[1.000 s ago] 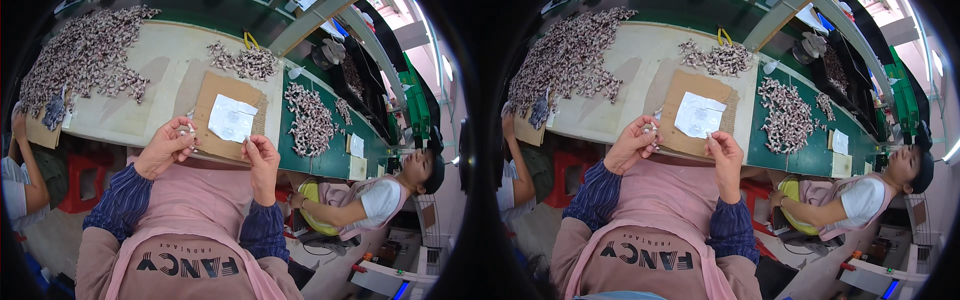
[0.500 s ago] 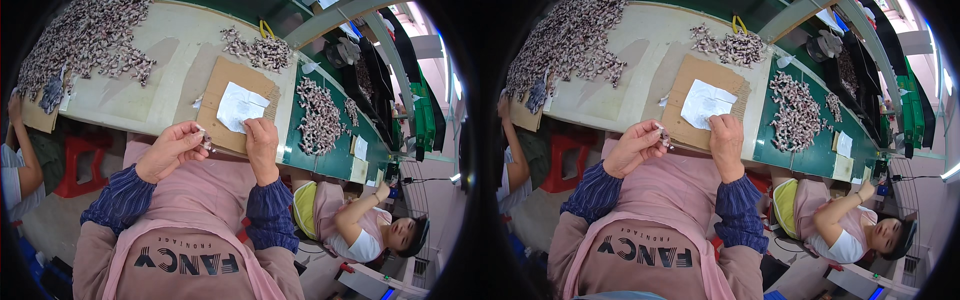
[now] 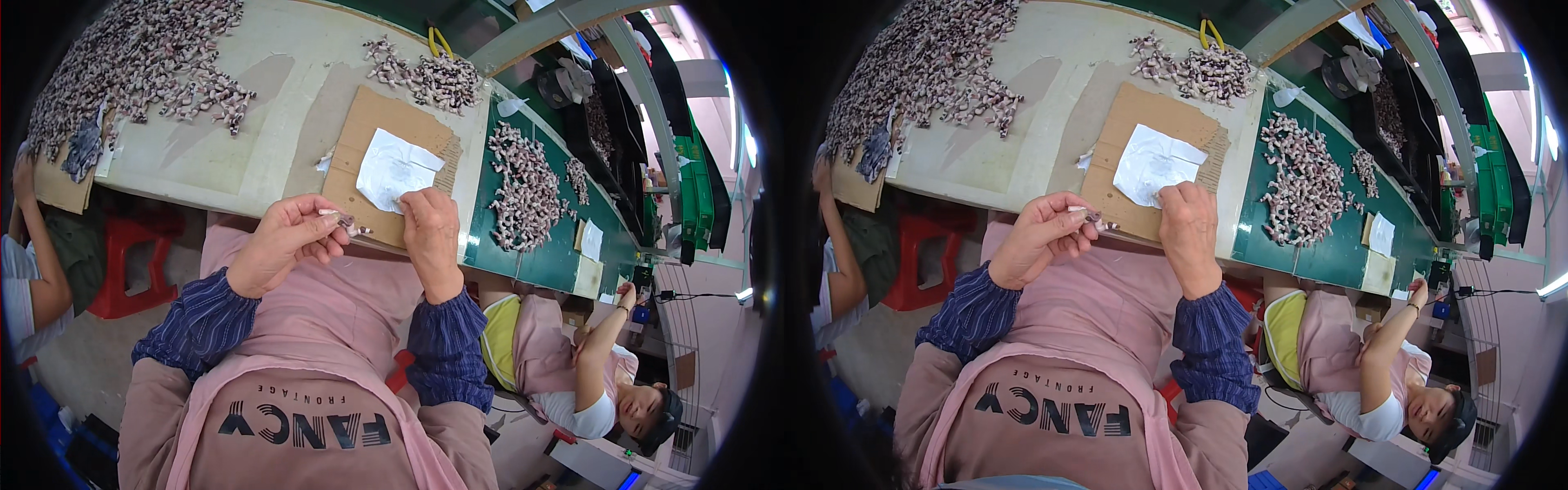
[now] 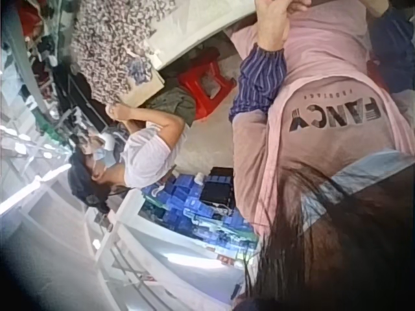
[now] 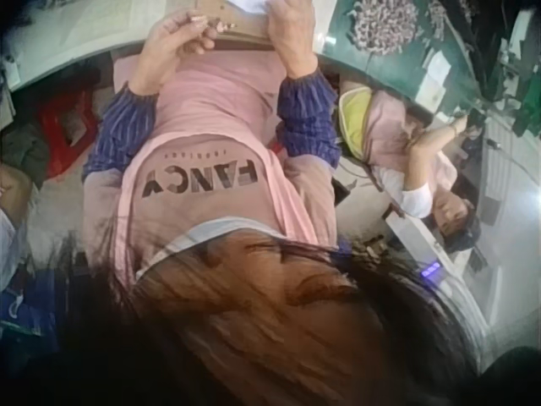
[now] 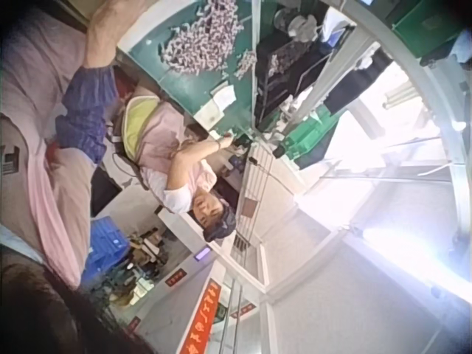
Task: The person inspects small plastic parts by hand, then arranges them on a workbench.
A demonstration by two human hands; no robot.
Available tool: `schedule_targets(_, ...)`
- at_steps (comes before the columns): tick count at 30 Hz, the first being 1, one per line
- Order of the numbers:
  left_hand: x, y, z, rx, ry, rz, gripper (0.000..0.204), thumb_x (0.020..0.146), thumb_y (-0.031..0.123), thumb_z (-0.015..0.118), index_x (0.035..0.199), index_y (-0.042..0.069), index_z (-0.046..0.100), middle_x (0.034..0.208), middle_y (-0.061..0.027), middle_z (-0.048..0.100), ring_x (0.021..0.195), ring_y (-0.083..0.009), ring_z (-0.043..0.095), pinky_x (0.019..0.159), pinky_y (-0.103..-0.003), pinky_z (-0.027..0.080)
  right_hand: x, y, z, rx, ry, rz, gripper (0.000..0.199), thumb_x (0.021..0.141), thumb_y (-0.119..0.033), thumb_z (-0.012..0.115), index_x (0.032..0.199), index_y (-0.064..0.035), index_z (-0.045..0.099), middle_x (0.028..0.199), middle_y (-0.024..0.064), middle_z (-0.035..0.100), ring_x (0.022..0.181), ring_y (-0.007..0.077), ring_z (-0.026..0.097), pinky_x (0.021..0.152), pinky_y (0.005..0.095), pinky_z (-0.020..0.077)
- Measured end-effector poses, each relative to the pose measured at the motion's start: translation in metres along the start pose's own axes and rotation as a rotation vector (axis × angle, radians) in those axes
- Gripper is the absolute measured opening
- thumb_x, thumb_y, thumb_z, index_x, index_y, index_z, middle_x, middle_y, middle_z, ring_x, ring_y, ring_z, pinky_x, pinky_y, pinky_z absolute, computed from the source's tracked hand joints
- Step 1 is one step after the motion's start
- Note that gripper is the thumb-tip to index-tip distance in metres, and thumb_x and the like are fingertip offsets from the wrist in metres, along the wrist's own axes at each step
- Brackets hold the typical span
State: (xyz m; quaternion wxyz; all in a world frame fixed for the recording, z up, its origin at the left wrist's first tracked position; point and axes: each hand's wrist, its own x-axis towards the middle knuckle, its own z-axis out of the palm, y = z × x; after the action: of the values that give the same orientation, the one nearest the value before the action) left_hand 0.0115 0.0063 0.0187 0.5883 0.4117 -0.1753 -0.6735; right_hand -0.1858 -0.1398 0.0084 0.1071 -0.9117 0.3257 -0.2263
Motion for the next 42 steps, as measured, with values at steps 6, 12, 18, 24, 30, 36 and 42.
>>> schedule_targets(6,0.005,-0.006,0.001,0.017,0.026,-0.004,0.015,0.101,0.015,0.058,0.109,0.003,0.062,0.090,-0.0088,0.071,0.071,-0.0092,0.066,0.061,-0.020,0.053,-0.001,-0.005,0.001,-0.011,0.043,-0.011,0.009,0.080,0.000,0.070,0.089,-0.0021,0.067,0.085,0.0133,0.063,0.083,0.0353,0.060,0.074,0.0420,0.0469)
schedule_targets(12,0.008,-0.011,0.003,0.067,0.050,0.020,0.014,0.101,0.017,0.058,0.105,0.003,0.062,0.089,-0.0080,0.071,0.070,-0.0085,0.065,0.060,-0.019,0.052,-0.014,-0.033,-0.016,0.529,0.152,0.196,0.011,0.084,0.006,0.068,0.095,0.0018,0.068,0.089,0.0114,0.066,0.077,0.0211,0.064,0.066,0.0300,0.0496)
schedule_targets(18,0.009,-0.013,0.006,0.096,0.042,0.031,0.013,0.101,0.016,0.058,0.103,0.004,0.062,0.088,-0.0071,0.070,0.069,-0.0078,0.064,0.058,-0.019,0.050,-0.023,-0.056,-0.018,0.576,0.148,0.147,0.015,0.082,0.008,0.070,0.096,0.0015,0.068,0.089,0.0119,0.066,0.078,0.0241,0.064,0.067,0.0328,0.0500)
schedule_targets(24,0.006,-0.014,0.007,0.149,0.028,0.048,0.013,0.101,0.016,0.059,0.101,0.004,0.062,0.085,-0.0064,0.070,0.067,-0.0070,0.063,0.055,-0.019,0.049,-0.026,-0.059,-0.016,0.524,0.119,0.091,0.016,0.080,0.007,0.071,0.095,0.0016,0.068,0.088,0.0123,0.065,0.079,0.0275,0.064,0.067,0.0349,0.0502)
schedule_targets(30,0.005,-0.010,0.004,0.301,0.033,0.046,0.013,0.100,0.015,0.059,0.098,0.002,0.063,0.078,-0.0032,0.067,0.064,-0.0053,0.059,0.053,-0.019,0.046,-0.030,-0.062,-0.012,0.370,0.139,-0.033,0.015,0.080,0.006,0.073,0.094,0.0016,0.069,0.087,0.0132,0.065,0.074,0.0265,0.065,0.064,0.0330,0.0510)
schedule_targets(36,0.004,-0.015,0.012,0.483,0.061,0.172,0.016,0.099,0.014,0.058,0.097,0.000,0.065,0.074,-0.0007,0.064,0.063,-0.0049,0.057,0.053,-0.021,0.044,-0.031,-0.060,-0.007,0.431,0.128,-0.084,0.017,0.078,0.006,0.071,0.094,0.0013,0.066,0.087,0.0135,0.062,0.068,0.0284,0.063,0.057,0.0362,0.0505)
schedule_targets(42,0.013,-0.010,0.003,0.551,0.046,0.159,0.015,0.099,0.014,0.058,0.099,0.000,0.064,0.076,-0.0020,0.064,0.065,-0.0055,0.058,0.056,-0.021,0.046,-0.026,-0.057,0.005,0.393,0.157,-0.150,0.012,0.082,0.004,0.069,0.093,0.0014,0.065,0.089,0.0141,0.062,0.069,0.0297,0.063,0.059,0.0373,0.0512)
